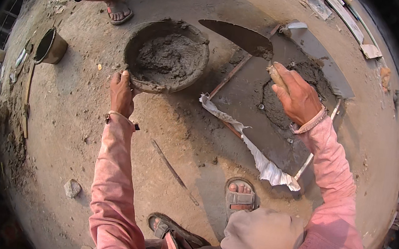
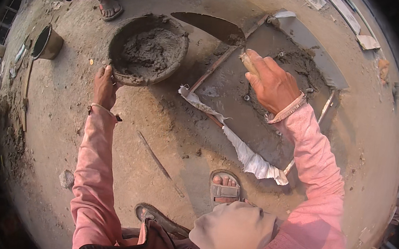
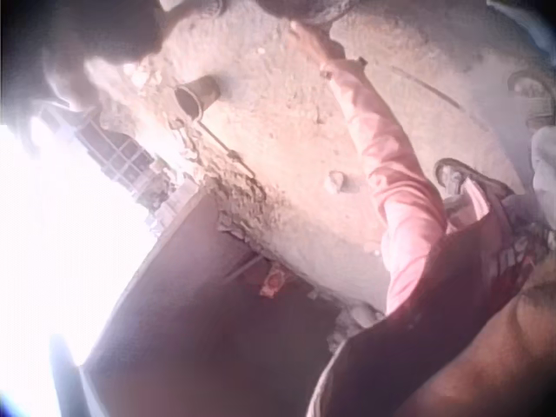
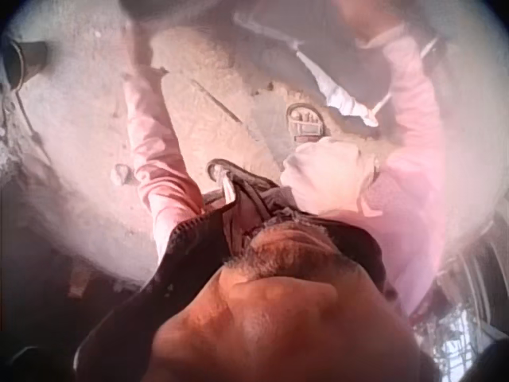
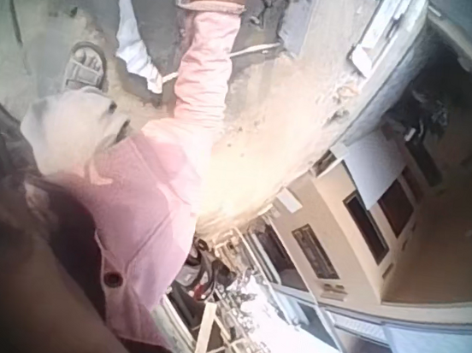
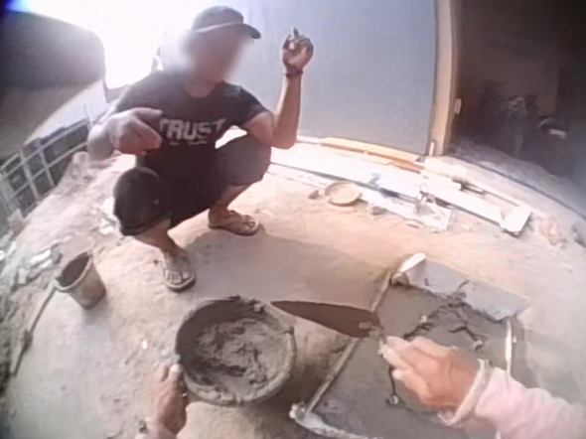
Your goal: The person uses a trowel to apply and smooth wet cement into a square recessed frame on the ground. They transfer cement from a bucket to the frame and use the tool to level the surface.
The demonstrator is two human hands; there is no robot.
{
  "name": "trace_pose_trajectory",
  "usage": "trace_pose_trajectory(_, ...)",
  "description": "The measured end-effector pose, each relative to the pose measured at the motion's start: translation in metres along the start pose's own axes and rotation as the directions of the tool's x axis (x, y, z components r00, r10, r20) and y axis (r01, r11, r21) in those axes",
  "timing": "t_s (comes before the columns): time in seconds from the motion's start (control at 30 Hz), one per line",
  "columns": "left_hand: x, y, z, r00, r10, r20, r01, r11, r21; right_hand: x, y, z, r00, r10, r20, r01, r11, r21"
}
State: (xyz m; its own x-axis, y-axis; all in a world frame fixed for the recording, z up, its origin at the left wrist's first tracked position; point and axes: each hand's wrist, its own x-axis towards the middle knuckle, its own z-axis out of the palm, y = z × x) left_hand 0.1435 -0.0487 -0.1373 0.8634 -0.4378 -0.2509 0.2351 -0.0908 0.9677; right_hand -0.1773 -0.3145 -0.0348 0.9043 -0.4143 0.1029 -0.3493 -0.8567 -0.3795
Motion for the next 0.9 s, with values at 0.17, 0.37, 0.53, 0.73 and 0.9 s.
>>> trace_pose_trajectory(0.17, -0.022, 0.014, 0.021, 0.994, 0.097, -0.048, -0.093, 0.993, 0.074, 0.129, -0.077, 0.023, 0.895, -0.043, 0.445, 0.203, 0.925, -0.320)
trace_pose_trajectory(0.37, -0.031, 0.014, 0.033, 0.973, 0.206, -0.104, -0.179, 0.959, 0.220, 0.136, -0.103, 0.078, 0.777, -0.195, 0.598, 0.469, 0.814, -0.344)
trace_pose_trajectory(0.53, -0.032, 0.013, 0.039, 0.948, 0.303, -0.101, -0.233, 0.871, 0.432, 0.147, -0.082, 0.017, 0.845, -0.195, 0.498, 0.457, 0.747, -0.483)
trace_pose_trajectory(0.73, -0.035, 0.024, 0.054, 0.894, 0.448, -0.015, -0.375, 0.765, 0.523, 0.153, -0.042, 0.076, 0.777, -0.065, 0.626, 0.317, 0.899, -0.301)
trace_pose_trajectory(0.9, -0.035, 0.025, 0.047, 0.932, 0.359, -0.059, -0.297, 0.843, 0.448, 0.128, -0.044, 0.090, 0.735, -0.260, 0.627, 0.183, 0.965, 0.187)
